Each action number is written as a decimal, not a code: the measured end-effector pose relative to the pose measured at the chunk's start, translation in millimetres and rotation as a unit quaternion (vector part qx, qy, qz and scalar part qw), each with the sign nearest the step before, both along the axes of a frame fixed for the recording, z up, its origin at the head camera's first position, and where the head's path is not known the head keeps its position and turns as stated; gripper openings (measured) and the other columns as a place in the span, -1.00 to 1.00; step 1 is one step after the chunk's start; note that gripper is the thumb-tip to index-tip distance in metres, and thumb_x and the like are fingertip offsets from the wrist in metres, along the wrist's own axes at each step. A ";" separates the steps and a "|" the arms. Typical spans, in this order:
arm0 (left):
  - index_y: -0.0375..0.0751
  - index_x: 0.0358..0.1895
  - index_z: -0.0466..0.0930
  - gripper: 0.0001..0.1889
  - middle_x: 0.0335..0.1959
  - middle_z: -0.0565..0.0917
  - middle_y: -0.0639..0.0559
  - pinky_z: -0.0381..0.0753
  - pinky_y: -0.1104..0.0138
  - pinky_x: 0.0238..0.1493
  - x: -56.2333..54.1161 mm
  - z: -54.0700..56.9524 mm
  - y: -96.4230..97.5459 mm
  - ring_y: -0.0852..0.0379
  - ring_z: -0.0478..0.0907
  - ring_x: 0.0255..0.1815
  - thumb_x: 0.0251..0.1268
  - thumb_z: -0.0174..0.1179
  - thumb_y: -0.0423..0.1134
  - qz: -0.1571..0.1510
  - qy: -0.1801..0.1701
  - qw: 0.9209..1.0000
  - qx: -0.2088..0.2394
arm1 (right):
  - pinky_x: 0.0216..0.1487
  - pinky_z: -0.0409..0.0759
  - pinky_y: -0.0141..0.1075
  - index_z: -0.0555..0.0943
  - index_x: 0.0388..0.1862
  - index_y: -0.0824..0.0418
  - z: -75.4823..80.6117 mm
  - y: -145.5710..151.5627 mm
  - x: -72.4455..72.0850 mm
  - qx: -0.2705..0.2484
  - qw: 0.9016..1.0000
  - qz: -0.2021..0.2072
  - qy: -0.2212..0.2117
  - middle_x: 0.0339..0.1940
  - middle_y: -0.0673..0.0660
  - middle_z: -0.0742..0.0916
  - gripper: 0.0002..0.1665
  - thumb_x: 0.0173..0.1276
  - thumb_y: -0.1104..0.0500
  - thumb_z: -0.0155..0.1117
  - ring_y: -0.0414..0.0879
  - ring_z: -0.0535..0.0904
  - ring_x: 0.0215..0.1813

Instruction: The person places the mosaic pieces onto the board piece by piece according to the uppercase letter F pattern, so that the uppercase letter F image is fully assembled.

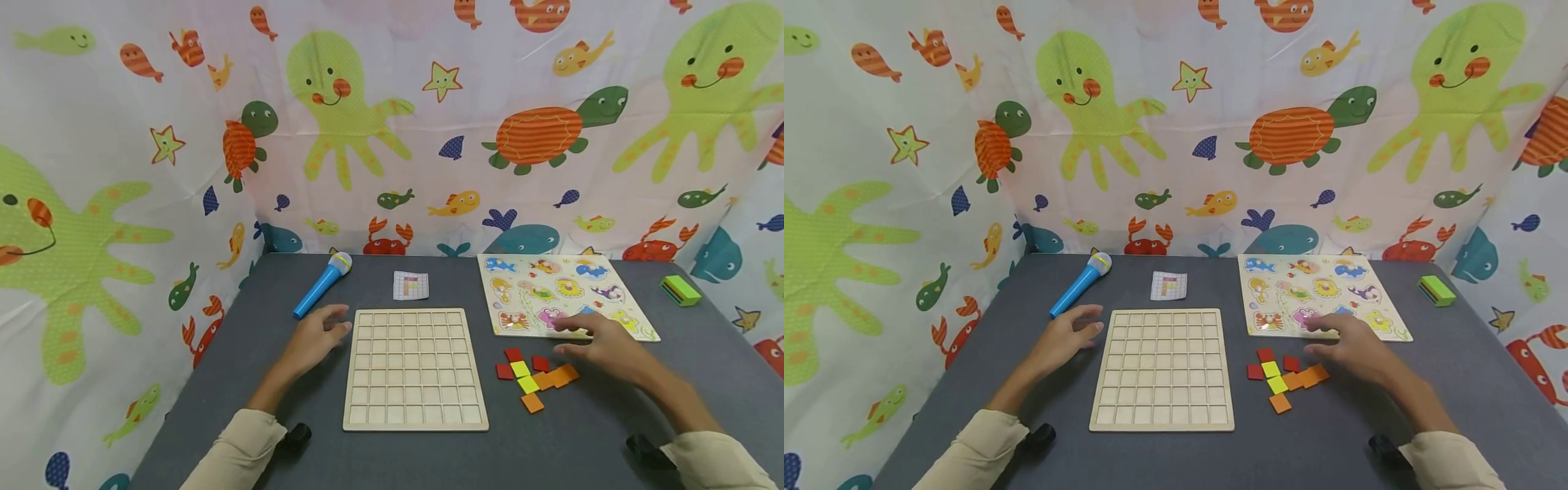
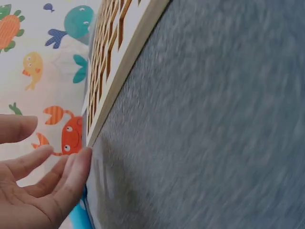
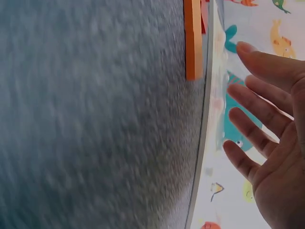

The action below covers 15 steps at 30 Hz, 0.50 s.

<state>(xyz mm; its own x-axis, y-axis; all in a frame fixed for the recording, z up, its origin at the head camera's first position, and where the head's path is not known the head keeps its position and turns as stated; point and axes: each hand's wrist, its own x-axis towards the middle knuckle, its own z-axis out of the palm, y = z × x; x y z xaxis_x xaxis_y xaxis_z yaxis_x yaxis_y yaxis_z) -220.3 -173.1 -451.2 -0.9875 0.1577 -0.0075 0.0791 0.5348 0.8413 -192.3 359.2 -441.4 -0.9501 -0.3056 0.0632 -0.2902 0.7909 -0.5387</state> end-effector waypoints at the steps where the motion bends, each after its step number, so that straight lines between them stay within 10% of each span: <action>1: -0.22 0.52 0.46 -0.49 0.43 0.54 -0.22 0.79 0.11 0.08 1.5 -0.7 0.9 -0.15 0.66 0.28 0.63 0.18 -0.16 0.002 -0.006 1.000 0.006 | 0.12 0.68 0.00 0.69 0.30 0.22 -0.6 -2.0 0.3 -0.003 1.000 0.002 -0.005 0.12 0.15 0.80 -0.39 0.38 -0.04 0.54 0.20 0.65 0.20; 15: -0.29 0.52 0.42 -0.46 0.43 0.52 -0.24 0.81 0.18 -0.02 8.7 -8.0 9.6 -0.11 0.63 0.26 0.61 0.20 -0.18 -0.003 -0.084 0.996 0.041 | -0.01 0.65 -0.38 0.75 0.17 0.23 -8.6 -24.5 2.0 -0.029 0.996 0.018 -0.082 0.03 0.04 0.80 -0.47 0.36 -0.06 0.56 -0.09 0.64 0.00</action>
